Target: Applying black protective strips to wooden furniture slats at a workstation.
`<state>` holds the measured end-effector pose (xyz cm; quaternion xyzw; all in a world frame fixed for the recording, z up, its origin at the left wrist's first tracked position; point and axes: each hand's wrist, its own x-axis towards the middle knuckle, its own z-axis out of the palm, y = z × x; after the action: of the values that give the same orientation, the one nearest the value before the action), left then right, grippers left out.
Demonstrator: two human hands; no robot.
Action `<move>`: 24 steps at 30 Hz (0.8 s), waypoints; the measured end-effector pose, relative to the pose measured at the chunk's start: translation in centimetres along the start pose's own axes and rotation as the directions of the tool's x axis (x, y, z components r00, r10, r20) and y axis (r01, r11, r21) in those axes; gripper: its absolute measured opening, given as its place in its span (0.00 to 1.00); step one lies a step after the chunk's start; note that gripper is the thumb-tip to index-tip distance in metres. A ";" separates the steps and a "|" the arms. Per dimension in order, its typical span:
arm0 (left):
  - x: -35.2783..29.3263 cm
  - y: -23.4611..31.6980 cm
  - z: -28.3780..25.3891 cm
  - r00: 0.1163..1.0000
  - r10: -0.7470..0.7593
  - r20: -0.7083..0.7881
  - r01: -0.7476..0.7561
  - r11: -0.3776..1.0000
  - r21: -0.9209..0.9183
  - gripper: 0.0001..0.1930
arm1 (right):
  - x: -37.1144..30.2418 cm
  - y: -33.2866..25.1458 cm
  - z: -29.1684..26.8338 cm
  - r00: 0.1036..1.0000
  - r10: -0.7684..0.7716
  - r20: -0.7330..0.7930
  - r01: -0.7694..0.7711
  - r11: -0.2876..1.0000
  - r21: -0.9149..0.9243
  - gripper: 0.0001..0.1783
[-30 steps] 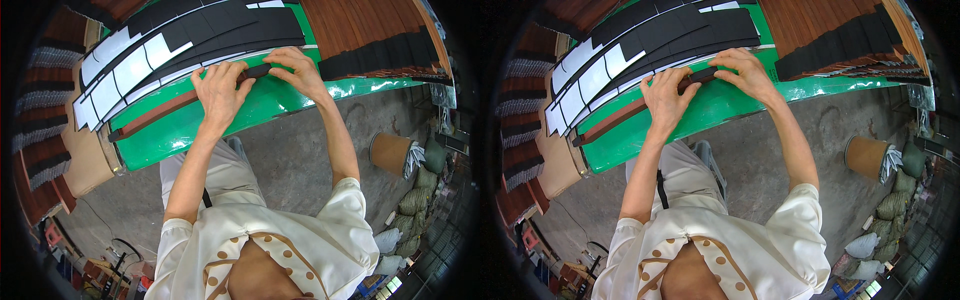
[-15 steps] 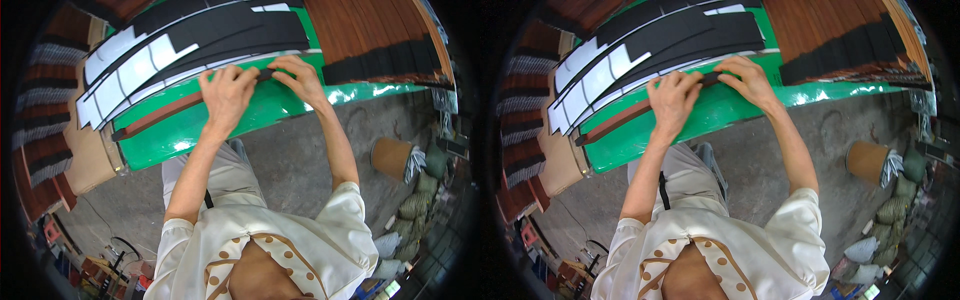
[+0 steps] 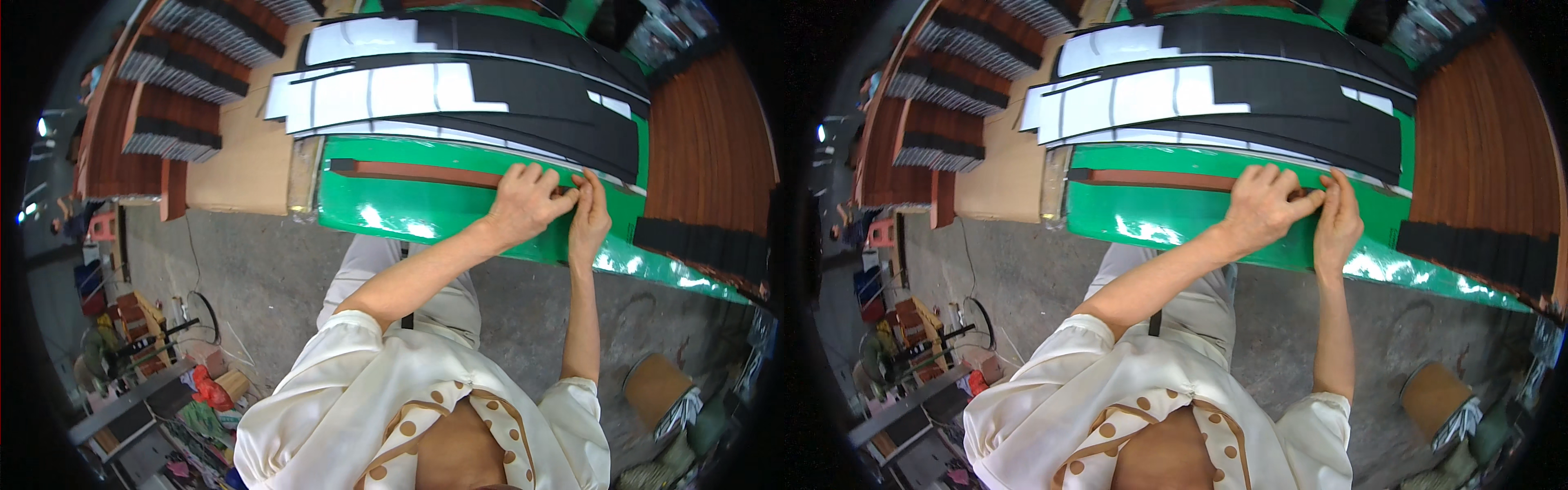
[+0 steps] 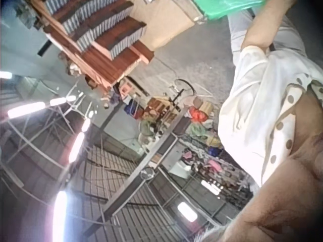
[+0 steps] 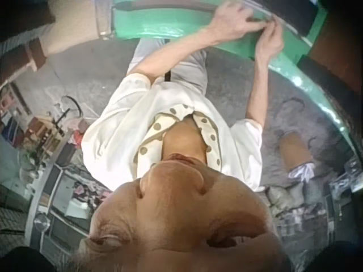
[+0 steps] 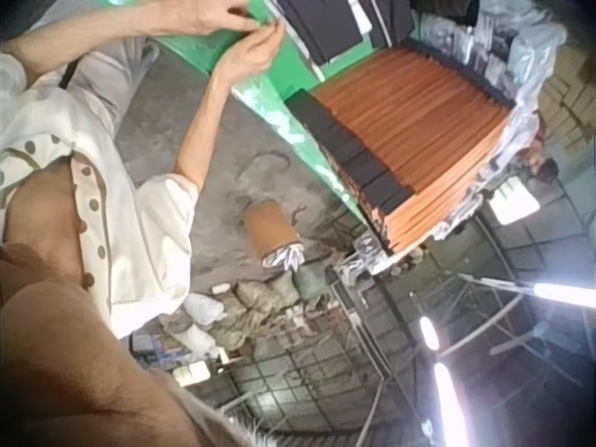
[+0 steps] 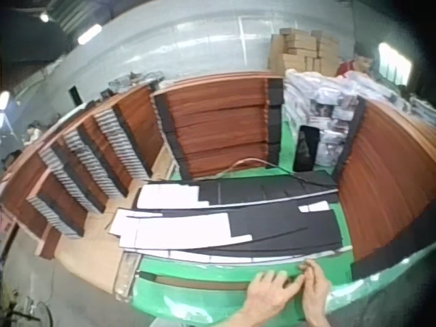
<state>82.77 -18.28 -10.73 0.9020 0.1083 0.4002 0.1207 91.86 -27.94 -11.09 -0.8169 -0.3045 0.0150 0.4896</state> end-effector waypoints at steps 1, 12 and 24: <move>0.3 0.2 0.1 0.998 0.012 -0.054 -0.012 1.000 0.000 0.11 | 0.0 -0.3 0.0 0.999 0.018 -0.042 -0.020 0.999 -0.040 0.13; -3.6 -3.7 -12.9 0.994 -0.026 -0.105 0.039 0.993 0.115 0.19 | -0.2 2.8 -1.5 0.998 0.018 -0.058 -0.015 0.999 0.048 0.16; -10.6 -12.0 -19.5 0.683 -0.730 -0.021 0.675 0.642 -0.363 0.17 | -1.3 3.9 -2.6 0.986 0.164 0.006 -0.161 0.959 0.234 0.12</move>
<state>60.04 -7.41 -9.05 0.7186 0.3929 0.4067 0.4049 93.54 -31.97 -13.21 -0.7758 -0.2292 0.0854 0.5816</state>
